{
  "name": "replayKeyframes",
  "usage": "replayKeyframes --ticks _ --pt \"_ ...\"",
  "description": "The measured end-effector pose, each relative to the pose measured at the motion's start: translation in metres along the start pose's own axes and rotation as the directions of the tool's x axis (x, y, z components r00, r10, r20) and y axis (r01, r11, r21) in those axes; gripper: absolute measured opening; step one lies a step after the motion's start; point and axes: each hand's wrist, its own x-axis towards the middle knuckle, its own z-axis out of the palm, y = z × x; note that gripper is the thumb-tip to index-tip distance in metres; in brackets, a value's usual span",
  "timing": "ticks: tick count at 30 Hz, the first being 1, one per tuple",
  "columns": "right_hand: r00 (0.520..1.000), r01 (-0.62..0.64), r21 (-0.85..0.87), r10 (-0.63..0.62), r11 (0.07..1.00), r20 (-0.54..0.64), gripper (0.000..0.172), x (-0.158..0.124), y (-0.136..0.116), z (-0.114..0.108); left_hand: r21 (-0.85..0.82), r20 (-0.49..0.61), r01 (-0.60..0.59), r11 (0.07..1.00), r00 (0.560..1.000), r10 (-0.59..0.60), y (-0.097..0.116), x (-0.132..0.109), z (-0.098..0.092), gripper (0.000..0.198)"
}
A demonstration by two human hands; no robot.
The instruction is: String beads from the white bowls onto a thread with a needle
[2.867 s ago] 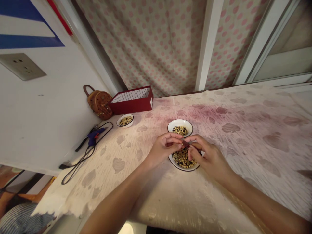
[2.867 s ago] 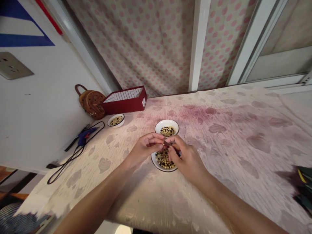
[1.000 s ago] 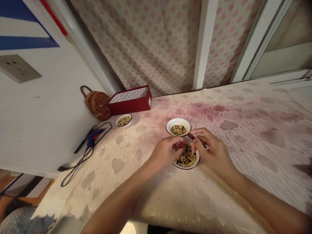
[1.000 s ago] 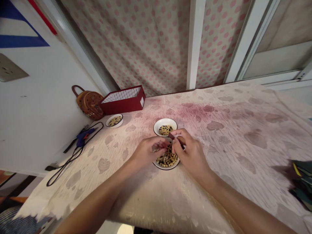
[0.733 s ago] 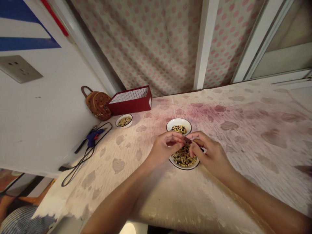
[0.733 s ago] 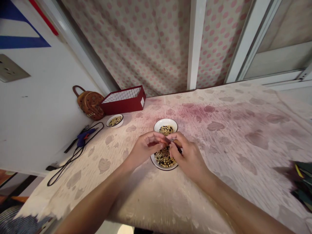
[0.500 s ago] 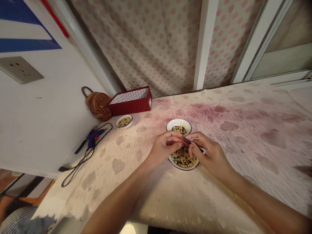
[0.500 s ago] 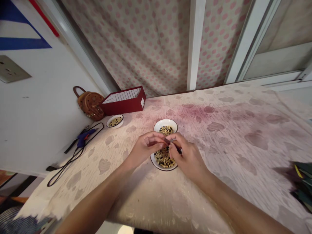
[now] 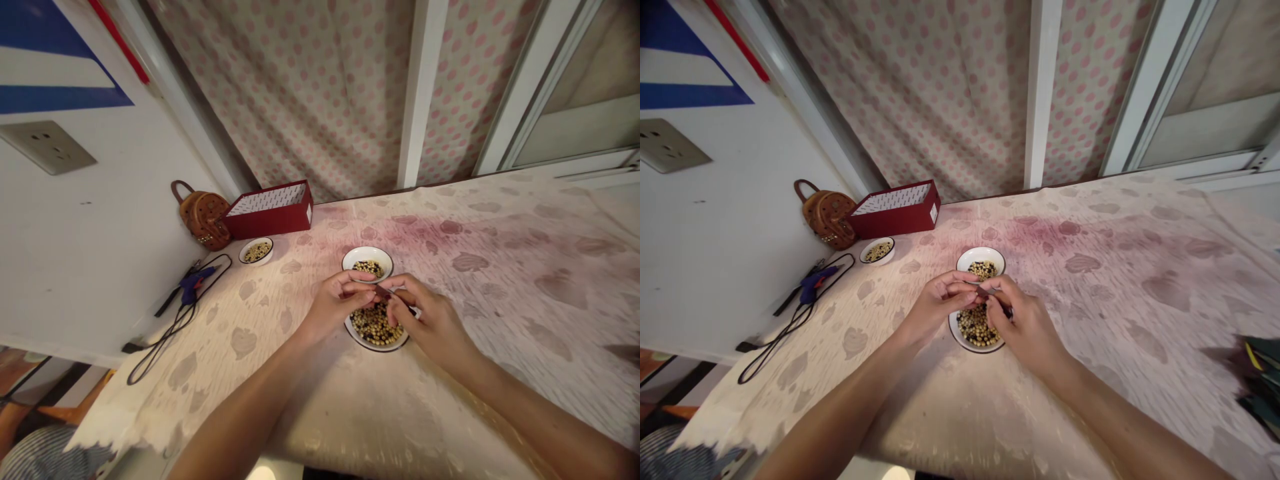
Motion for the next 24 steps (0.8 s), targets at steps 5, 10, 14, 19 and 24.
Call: replayKeyframes --ticks 5,10,14,19,24 --pt "1.000 0.008 0.014 -0.008 1.000 0.008 0.018 0.0011 -0.0020 -0.0005 -0.002 0.000 0.005 1.000 1.000 -0.005 -0.0003 -0.0007 0.0005 0.040" --pt "1.000 0.005 0.013 -0.005 1.000 0.007 0.018 0.0011 -0.0026 -0.0006 -0.020 0.006 0.005 1.000 1.000 -0.005 -0.0020 0.0004 0.0002 0.040" --pt "1.000 -0.007 0.018 0.007 1.000 0.011 0.018 0.0006 -0.0012 -0.0003 -0.019 0.001 0.002 1.000 1.000 -0.002 -0.0029 0.0008 0.0002 0.041" --pt "1.000 0.003 -0.028 -0.003 1.000 0.016 0.019 0.0014 0.0007 0.0002 -0.029 -0.009 0.000 1.000 1.000 -0.001 -0.0037 0.0007 0.0001 0.040" --pt "1.000 0.002 -0.043 -0.001 0.999 0.008 0.020 0.0011 0.0007 0.0003 -0.023 -0.017 -0.011 1.000 1.000 0.010 -0.0036 0.0005 0.0006 0.039"
